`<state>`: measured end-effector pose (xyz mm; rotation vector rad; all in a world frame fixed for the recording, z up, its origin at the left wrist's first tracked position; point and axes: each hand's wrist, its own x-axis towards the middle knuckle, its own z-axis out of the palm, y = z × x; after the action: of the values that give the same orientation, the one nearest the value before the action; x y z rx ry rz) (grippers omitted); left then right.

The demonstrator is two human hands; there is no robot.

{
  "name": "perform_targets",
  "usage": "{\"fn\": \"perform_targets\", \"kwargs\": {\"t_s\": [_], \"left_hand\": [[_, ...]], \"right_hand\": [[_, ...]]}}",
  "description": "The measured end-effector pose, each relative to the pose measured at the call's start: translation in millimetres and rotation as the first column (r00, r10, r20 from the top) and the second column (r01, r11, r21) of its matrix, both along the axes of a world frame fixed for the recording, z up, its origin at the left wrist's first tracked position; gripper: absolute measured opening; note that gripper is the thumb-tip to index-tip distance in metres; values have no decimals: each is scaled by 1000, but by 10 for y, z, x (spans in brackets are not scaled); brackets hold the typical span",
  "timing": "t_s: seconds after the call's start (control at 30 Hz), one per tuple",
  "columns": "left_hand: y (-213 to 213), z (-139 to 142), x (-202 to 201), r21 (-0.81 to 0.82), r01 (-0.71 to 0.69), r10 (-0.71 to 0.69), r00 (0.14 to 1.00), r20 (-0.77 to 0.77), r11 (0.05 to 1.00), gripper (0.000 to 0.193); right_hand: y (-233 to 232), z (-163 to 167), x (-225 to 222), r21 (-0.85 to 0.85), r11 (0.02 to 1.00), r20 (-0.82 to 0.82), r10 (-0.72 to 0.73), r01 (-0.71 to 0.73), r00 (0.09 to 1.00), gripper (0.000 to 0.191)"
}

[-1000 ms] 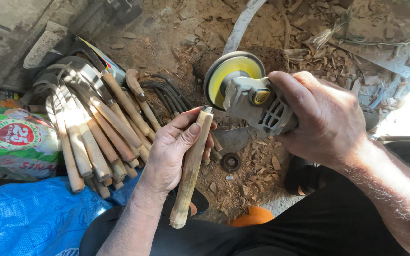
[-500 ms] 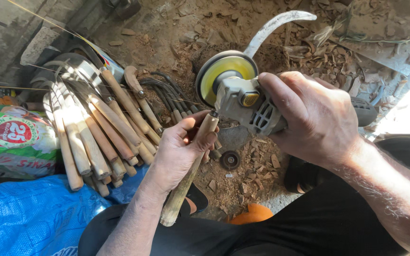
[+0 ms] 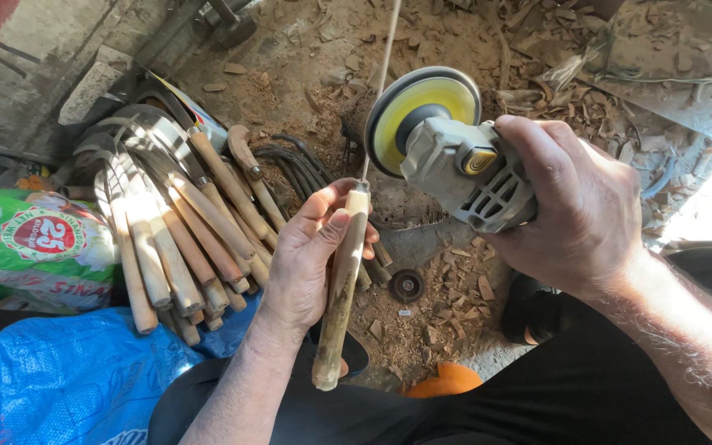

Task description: The person uses an angle grinder to smooth and shape the wooden handles of several sickle-like tools. They hold each handle against the spinning disc, rotating it to grind the surface evenly. The person works on multiple handles one at a time, focusing on the end and sides of each handle.

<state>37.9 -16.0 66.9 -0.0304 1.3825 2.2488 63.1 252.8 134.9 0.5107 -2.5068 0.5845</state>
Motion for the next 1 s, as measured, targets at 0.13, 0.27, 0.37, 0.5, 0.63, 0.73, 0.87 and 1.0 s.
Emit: {"fn": "perform_targets", "kwargs": {"t_s": [0.13,0.27,0.37,0.5,0.63,0.73,0.87,1.0], "left_hand": [[8,36,-25,119,-7,-4,996,90,993,57],[-15,68,-18,67,8,-13,997,75,998,54],[-22,72,3,-14,29,-28,998,49,999,52],[-2,52,17,-43,39,-37,999,30,998,49],[10,10,11,-89,54,-54,999,0,995,49],[0,-34,10,-133,48,-50,999,-14,990,52],[-20,-97,17,-134,54,-55,998,-2,990,52],[-32,-108,13,57,13,-16,999,51,998,48]], "right_hand": [[13,-22,-12,-26,999,-23,40,-40,999,88],[19,-53,-10,24,1000,62,-15,13,998,84],[17,-81,-16,22,999,27,22,-23,999,83],[10,-104,-28,35,999,81,37,-40,996,81],[1,-102,-29,99,994,92,31,-40,995,82],[0,-98,-30,114,992,97,38,-49,995,81],[-6,-115,-24,87,993,76,71,-78,995,84],[-14,-138,-23,22,999,119,38,-41,992,86]]}}
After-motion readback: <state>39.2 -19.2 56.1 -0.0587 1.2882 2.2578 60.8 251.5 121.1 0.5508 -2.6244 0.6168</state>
